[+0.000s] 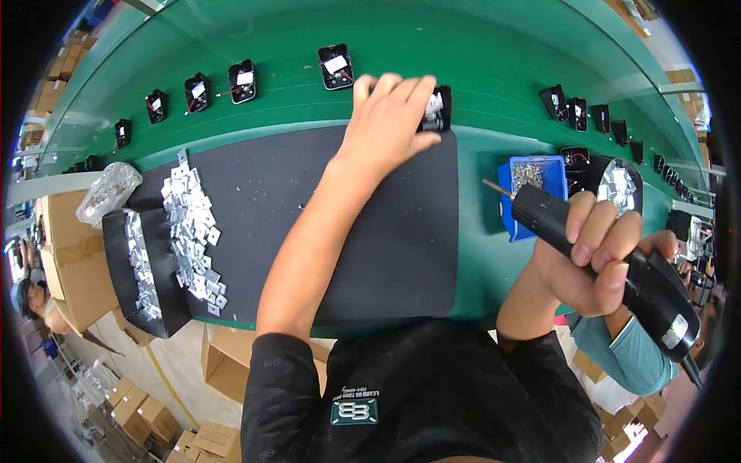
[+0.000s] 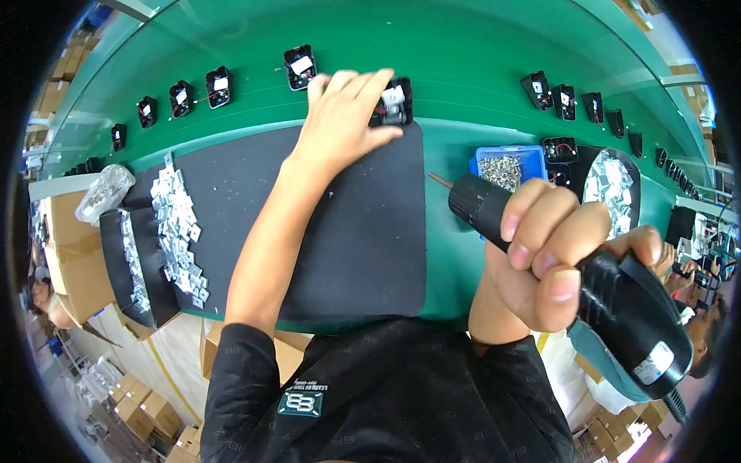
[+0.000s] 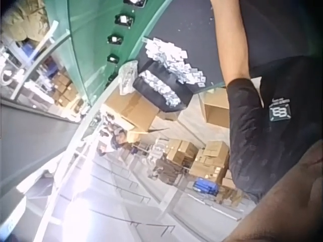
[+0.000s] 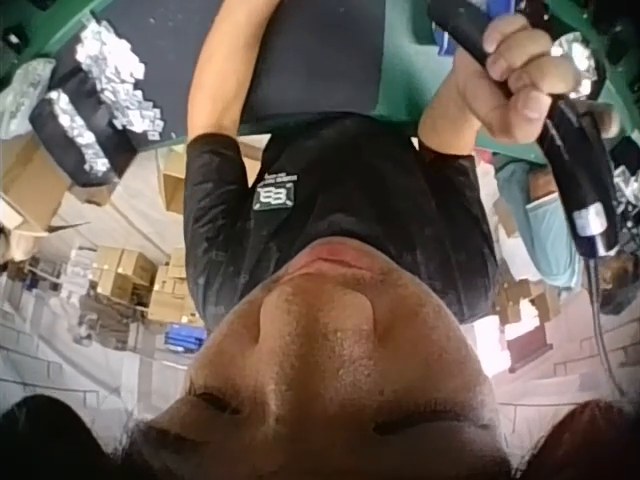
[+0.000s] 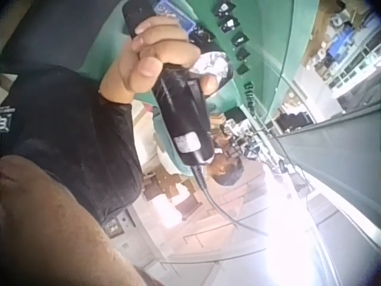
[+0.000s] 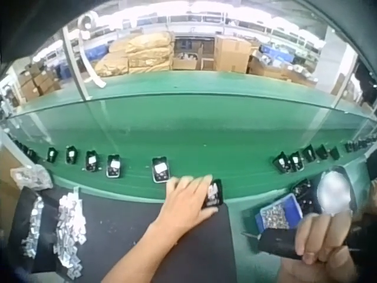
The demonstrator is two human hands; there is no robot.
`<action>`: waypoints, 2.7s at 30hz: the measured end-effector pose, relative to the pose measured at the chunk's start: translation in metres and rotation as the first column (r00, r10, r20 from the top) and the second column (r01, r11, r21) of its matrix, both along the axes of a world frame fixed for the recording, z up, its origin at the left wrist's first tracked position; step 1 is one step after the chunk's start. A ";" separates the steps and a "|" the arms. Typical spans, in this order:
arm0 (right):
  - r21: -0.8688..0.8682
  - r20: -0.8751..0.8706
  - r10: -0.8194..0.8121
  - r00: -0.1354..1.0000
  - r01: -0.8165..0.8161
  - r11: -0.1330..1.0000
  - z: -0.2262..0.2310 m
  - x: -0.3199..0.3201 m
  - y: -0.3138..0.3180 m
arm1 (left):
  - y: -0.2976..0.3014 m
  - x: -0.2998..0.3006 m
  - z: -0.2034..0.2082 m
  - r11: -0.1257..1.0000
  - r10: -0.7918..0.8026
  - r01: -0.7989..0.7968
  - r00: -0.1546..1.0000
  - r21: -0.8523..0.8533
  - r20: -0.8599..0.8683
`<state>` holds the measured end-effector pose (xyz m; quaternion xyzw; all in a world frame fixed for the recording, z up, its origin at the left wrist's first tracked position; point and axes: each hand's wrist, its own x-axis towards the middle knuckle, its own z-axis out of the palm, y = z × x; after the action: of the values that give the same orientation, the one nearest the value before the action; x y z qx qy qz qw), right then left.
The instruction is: The person attaches electronic components and metal brackets to small plastic casings by fastening screws with an electric screwdriver.
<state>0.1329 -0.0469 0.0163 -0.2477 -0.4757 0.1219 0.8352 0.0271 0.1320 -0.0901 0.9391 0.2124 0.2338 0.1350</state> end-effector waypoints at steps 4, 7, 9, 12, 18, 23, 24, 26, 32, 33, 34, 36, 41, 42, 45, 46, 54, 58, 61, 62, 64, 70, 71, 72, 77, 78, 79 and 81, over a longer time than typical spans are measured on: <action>-0.179 0.063 -0.059 0.996 0.069 0.981 -0.018 -0.010 -0.015 | 0.027 0.012 -0.006 0.991 0.067 -0.060 0.996 0.123 -0.051; -0.238 -0.023 -0.073 0.997 0.065 0.969 -0.034 -0.015 -0.018 | 0.021 -0.004 0.005 0.984 0.079 -0.083 0.996 0.156 0.031; -0.272 -0.073 -0.103 0.992 0.080 0.959 -0.041 -0.013 -0.024 | 0.004 -0.021 0.022 0.995 0.044 -0.051 0.995 0.089 0.085; -0.294 -0.173 -0.038 0.984 -0.015 0.956 -0.047 -0.013 -0.028 | -0.026 -0.074 0.030 0.995 0.037 -0.033 0.998 -0.094 0.044; -0.330 -0.196 0.047 0.980 -0.111 0.938 -0.050 -0.019 -0.021 | -0.079 -0.105 0.010 0.942 0.274 -0.285 0.958 -0.176 -0.084; -0.328 -0.208 0.129 0.969 -0.194 0.924 -0.044 -0.024 -0.019 | -0.088 -0.098 -0.001 0.898 0.403 -0.396 0.915 -0.189 -0.001; -0.327 -0.219 0.135 0.966 -0.203 0.923 -0.043 -0.025 -0.019 | -0.088 -0.097 -0.003 0.901 0.397 -0.389 0.918 -0.190 0.002; -0.321 -0.211 0.148 0.966 -0.211 0.923 -0.041 -0.026 -0.021 | -0.089 -0.097 -0.005 0.912 0.365 -0.356 0.931 -0.204 0.007; -0.219 -0.201 0.193 0.960 -0.236 0.947 -0.021 -0.021 -0.035 | -0.107 -0.090 0.009 0.836 0.250 -0.108 0.948 -0.538 0.198; -0.170 -0.161 0.248 0.955 -0.274 0.947 -0.018 -0.015 -0.036 | -0.111 -0.087 0.014 0.795 0.213 -0.015 0.943 -0.606 0.256; -0.078 -0.155 0.249 0.956 -0.263 0.962 -0.018 -0.017 -0.034 | -0.119 -0.090 0.015 0.761 0.209 0.024 0.937 -0.648 0.279; -0.057 -0.110 0.285 0.952 -0.293 0.954 -0.011 -0.013 -0.036 | -0.130 -0.089 0.017 0.711 0.191 0.127 0.911 -0.691 0.365; -0.072 -0.114 0.300 0.947 -0.309 0.948 -0.010 -0.016 -0.029 | -0.131 -0.085 0.016 0.646 0.138 0.330 0.836 -0.688 0.531; -0.069 -0.135 0.304 0.943 -0.315 0.947 -0.009 -0.015 -0.030 | -0.131 -0.083 0.017 0.671 0.095 0.366 0.820 -0.645 0.564; -0.043 -0.161 0.322 0.933 -0.332 0.942 -0.011 -0.012 -0.034 | -0.134 -0.080 0.016 0.636 0.104 0.404 0.799 -0.658 0.592; -0.018 -0.165 0.340 0.926 -0.347 0.938 -0.013 -0.011 -0.035 | -0.136 -0.080 0.016 0.636 0.103 0.404 0.801 -0.658 0.590; -0.077 -0.203 0.289 0.936 -0.310 0.948 -0.009 -0.013 -0.036 | -0.145 -0.078 0.012 0.517 0.245 0.427 0.757 -0.742 0.606; -0.041 -0.216 0.326 0.920 -0.342 0.939 -0.011 -0.010 -0.036 | -0.142 -0.079 0.012 0.484 0.211 0.451 0.772 -0.750 0.600; -0.049 -0.196 0.325 0.925 -0.340 0.939 -0.012 -0.009 -0.037 | -0.143 -0.078 0.012 0.508 0.179 0.477 0.757 -0.718 0.629; -0.049 -0.197 0.325 0.925 -0.340 0.939 -0.011 -0.009 -0.037 | -0.144 -0.078 0.012 0.512 0.188 0.463 0.762 -0.724 0.620; -0.064 -0.162 0.314 0.935 -0.328 0.943 -0.010 -0.009 -0.038 | -0.147 -0.077 0.012 0.515 0.197 0.450 0.766 -0.730 0.612; -0.025 -0.154 0.322 0.934 -0.329 0.944 -0.009 -0.007 -0.038 | -0.159 -0.073 0.010 0.422 0.346 0.484 0.696 -0.767 0.629; -0.025 -0.153 0.321 0.935 -0.328 0.944 -0.009 -0.007 -0.038 | -0.159 -0.072 0.010 0.426 0.367 0.492 0.673 -0.759 0.642; -0.025 -0.150 0.325 0.934 -0.332 0.943 -0.008 -0.007 -0.039 | -0.160 -0.073 0.009 0.431 0.388 0.499 0.650 -0.752 0.654; -0.029 -0.144 0.318 0.937 -0.325 0.945 -0.008 -0.007 -0.038 | -0.161 -0.073 0.010 0.427 0.408 0.504 0.634 -0.751 0.657; -0.032 -0.145 0.325 0.935 -0.332 0.943 -0.007 -0.006 -0.037 | -0.161 -0.073 0.010 0.425 0.414 0.501 0.633 -0.754 0.654; -0.035 -0.145 0.331 0.932 -0.340 0.940 -0.007 -0.007 -0.037 | -0.161 -0.073 0.010 0.424 0.415 0.501 0.633 -0.754 0.654; -0.048 -0.156 0.324 0.933 -0.335 0.941 -0.007 -0.008 -0.038 | -0.161 -0.074 0.009 0.474 0.376 0.486 0.642 -0.734 0.668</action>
<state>0.1250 -0.0845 0.0095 -0.1854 -0.4433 0.2955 0.8257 -0.0472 -0.0293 -0.0810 0.5426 0.1869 0.4570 0.6796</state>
